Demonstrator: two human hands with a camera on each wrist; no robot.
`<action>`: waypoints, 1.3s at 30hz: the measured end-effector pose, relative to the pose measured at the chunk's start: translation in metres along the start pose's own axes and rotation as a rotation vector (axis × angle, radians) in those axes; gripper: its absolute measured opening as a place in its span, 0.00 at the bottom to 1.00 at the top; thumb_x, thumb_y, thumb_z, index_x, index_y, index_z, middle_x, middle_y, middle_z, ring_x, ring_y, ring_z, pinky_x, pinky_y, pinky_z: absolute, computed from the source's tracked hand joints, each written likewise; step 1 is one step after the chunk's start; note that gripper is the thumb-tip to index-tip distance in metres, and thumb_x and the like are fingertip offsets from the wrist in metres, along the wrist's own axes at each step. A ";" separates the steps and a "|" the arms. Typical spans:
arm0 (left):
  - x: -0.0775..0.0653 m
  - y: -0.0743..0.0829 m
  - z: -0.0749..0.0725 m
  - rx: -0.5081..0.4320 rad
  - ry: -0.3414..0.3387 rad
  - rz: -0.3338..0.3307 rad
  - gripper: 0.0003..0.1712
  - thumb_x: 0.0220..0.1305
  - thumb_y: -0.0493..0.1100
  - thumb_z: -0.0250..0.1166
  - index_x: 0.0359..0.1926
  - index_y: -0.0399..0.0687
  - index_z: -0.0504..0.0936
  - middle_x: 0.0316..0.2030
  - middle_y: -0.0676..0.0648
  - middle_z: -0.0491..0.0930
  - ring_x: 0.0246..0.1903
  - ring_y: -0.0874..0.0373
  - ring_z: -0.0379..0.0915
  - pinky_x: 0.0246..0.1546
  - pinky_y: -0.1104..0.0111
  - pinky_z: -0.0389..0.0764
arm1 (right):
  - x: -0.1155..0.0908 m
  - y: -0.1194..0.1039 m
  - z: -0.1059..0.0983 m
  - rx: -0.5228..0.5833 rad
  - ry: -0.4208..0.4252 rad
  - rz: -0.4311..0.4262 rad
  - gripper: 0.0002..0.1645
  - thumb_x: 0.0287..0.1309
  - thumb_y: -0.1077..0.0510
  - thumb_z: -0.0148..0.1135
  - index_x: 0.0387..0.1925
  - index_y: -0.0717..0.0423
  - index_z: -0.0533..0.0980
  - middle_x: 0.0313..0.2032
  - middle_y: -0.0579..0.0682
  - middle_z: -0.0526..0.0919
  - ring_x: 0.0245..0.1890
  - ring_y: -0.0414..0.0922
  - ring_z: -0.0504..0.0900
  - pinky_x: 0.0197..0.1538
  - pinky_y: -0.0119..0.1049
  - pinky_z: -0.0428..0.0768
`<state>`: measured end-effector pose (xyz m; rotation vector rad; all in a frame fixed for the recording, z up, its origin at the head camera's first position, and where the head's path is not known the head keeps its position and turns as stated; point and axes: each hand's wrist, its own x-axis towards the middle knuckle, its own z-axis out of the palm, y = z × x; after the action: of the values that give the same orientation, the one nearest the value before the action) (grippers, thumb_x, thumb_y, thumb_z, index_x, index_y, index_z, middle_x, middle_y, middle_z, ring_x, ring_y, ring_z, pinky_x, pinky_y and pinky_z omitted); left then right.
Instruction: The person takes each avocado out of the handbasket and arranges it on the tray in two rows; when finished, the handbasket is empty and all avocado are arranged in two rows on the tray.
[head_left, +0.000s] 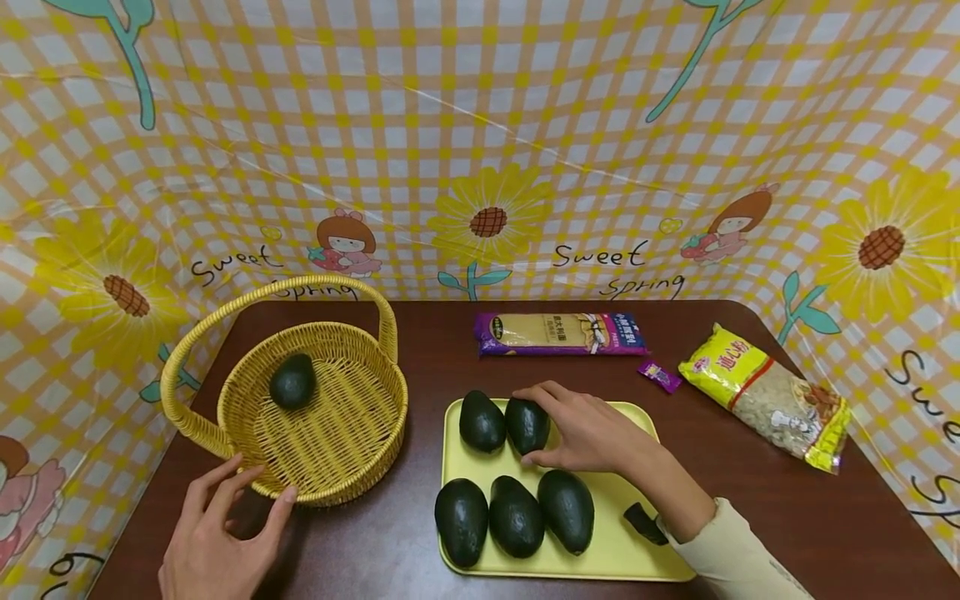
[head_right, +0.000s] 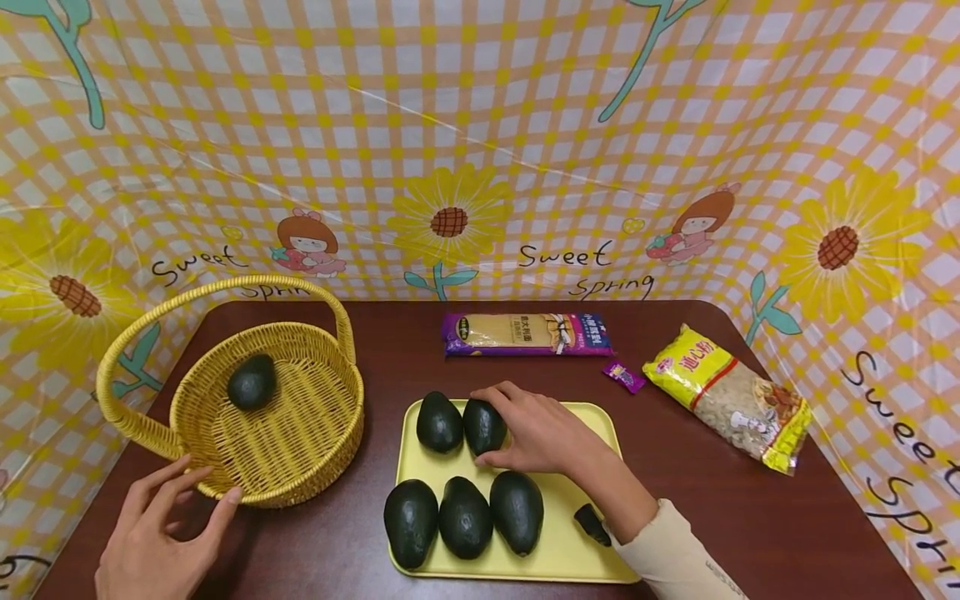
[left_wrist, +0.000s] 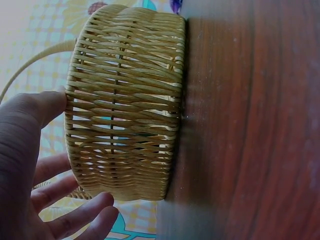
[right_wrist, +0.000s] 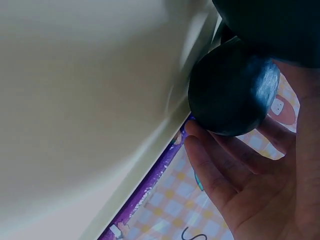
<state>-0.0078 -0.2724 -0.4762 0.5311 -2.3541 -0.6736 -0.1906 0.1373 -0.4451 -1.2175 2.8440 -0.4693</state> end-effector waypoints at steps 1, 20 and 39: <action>0.000 0.000 0.000 -0.001 0.000 -0.001 0.26 0.53 0.53 0.86 0.51 0.50 0.93 0.60 0.49 0.83 0.41 0.46 0.86 0.27 0.82 0.69 | 0.001 0.000 0.001 0.000 0.000 -0.002 0.52 0.54 0.35 0.83 0.73 0.52 0.73 0.62 0.54 0.81 0.44 0.54 0.89 0.47 0.54 0.87; 0.001 0.001 -0.001 -0.001 -0.013 -0.010 0.26 0.53 0.54 0.86 0.51 0.51 0.93 0.61 0.50 0.83 0.41 0.46 0.86 0.26 0.77 0.72 | -0.002 0.001 0.000 -0.006 0.009 -0.033 0.60 0.52 0.32 0.83 0.78 0.51 0.68 0.67 0.56 0.79 0.46 0.55 0.89 0.48 0.54 0.87; 0.001 0.000 -0.001 -0.006 -0.007 0.008 0.25 0.54 0.53 0.86 0.51 0.51 0.93 0.61 0.49 0.83 0.41 0.47 0.86 0.28 0.86 0.64 | -0.001 -0.006 -0.009 -0.046 0.015 -0.056 0.60 0.53 0.29 0.81 0.80 0.47 0.68 0.70 0.54 0.77 0.60 0.55 0.86 0.52 0.57 0.87</action>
<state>-0.0081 -0.2733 -0.4746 0.5168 -2.3593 -0.6797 -0.1871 0.1362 -0.4345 -1.3093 2.8553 -0.4188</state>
